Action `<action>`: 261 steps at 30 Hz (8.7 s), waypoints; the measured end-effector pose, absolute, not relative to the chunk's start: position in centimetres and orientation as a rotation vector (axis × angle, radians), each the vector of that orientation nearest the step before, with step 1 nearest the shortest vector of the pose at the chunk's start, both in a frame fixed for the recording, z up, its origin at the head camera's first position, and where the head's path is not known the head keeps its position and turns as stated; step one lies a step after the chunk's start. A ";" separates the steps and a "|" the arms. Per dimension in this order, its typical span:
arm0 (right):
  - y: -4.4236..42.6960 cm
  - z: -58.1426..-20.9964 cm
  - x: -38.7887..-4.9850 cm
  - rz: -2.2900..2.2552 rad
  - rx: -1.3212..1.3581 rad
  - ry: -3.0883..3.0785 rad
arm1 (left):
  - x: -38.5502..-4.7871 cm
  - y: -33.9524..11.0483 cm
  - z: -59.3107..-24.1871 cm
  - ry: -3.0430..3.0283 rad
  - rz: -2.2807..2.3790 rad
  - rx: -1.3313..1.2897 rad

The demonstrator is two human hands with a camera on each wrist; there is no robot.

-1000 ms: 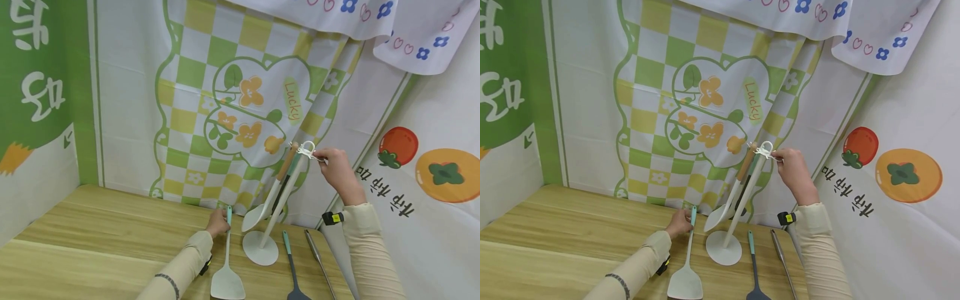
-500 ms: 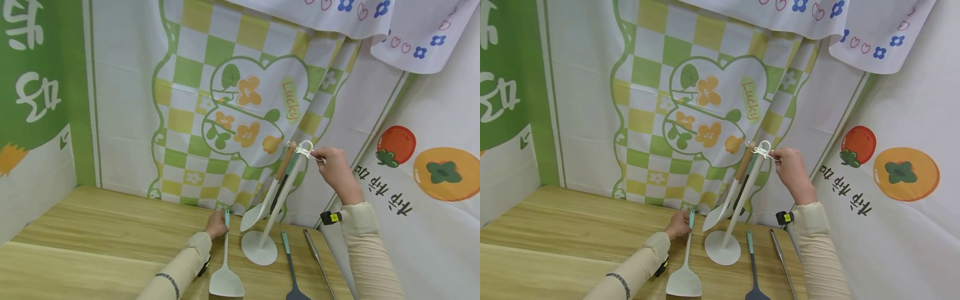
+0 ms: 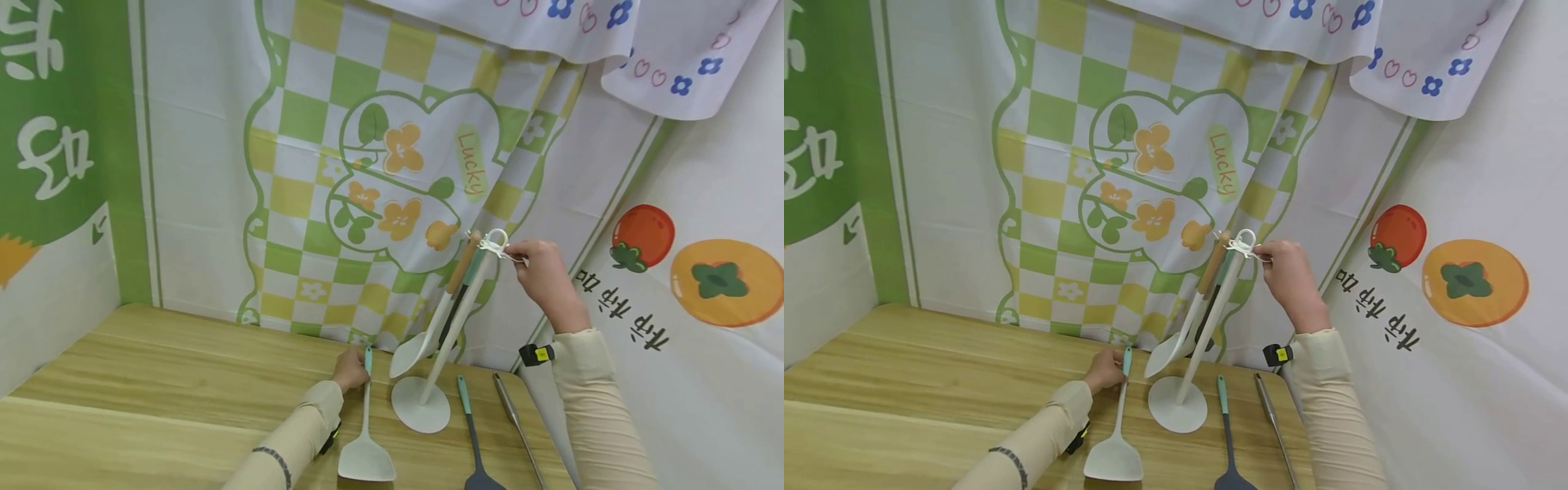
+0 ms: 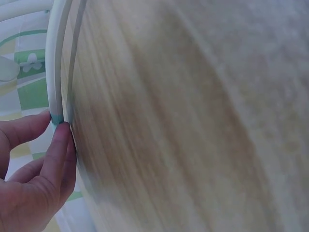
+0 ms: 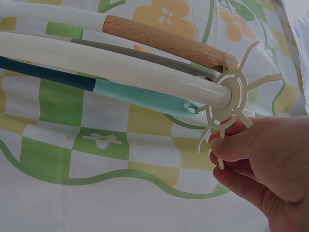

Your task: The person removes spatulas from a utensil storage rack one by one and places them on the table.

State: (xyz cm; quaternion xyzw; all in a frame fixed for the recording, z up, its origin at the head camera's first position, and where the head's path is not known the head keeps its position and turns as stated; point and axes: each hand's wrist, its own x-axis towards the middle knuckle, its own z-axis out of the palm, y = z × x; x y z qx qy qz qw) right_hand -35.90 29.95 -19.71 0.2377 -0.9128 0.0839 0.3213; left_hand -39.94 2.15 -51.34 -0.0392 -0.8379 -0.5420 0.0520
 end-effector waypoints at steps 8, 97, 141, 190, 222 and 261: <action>29.9 -19.9 -36.2 0.246 0.625 -2.392 | -39.8 2.0 -51.5 -2.532 -1.714 -0.110; 30.2 -20.2 -36.5 0.328 0.636 -2.336 | -39.0 10.4 -30.7 -1.893 -1.910 -0.844; 30.1 -20.5 -36.9 0.338 0.608 -2.318 | -38.8 8.1 -30.2 -1.815 -1.801 -0.727; 29.8 -20.6 -35.4 0.158 0.620 -2.183 | -37.4 2.4 -31.1 -1.810 -1.795 -0.640; 29.1 -20.5 -36.1 0.185 0.540 -2.225 | -36.5 -0.9 -33.0 -1.841 -1.796 -0.540; 29.1 -20.5 -36.6 0.218 0.542 -2.191 | -36.9 -3.3 -36.3 -1.844 -1.782 -0.367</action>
